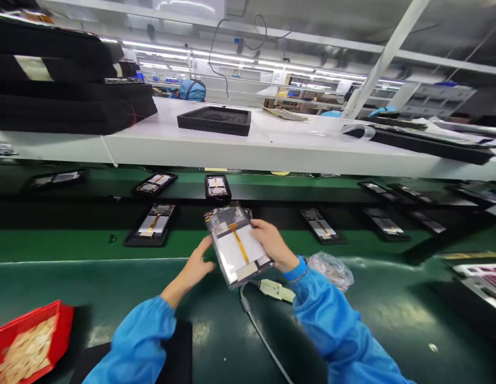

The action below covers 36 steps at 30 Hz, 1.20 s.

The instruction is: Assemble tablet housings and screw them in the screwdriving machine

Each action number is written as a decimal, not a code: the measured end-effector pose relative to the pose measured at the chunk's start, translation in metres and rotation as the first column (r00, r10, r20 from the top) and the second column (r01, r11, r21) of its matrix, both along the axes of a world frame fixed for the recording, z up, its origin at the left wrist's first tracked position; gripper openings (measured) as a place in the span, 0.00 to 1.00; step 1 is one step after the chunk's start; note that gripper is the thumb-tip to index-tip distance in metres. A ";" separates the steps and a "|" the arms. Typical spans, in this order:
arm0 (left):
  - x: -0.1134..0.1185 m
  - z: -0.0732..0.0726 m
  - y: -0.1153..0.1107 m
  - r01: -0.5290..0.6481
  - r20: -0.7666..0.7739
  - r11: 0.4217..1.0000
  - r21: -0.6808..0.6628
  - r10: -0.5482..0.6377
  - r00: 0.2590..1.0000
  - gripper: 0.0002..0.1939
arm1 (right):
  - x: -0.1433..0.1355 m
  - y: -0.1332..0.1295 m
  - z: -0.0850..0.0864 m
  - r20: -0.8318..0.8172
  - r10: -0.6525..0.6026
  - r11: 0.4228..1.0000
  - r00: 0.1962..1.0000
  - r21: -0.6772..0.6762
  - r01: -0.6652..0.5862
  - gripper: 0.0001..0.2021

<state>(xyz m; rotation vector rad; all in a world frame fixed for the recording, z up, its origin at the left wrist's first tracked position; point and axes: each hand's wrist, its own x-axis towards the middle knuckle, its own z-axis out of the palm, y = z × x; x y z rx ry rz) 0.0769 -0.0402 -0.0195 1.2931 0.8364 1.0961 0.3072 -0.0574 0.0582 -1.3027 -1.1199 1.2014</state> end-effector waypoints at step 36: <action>-0.181 -0.011 -0.282 -0.669 -0.516 0.711 0.216 0.665 0.539 0.07 | -0.270 -0.171 -0.114 -0.432 0.483 0.695 0.761 -0.339 -0.634 0.16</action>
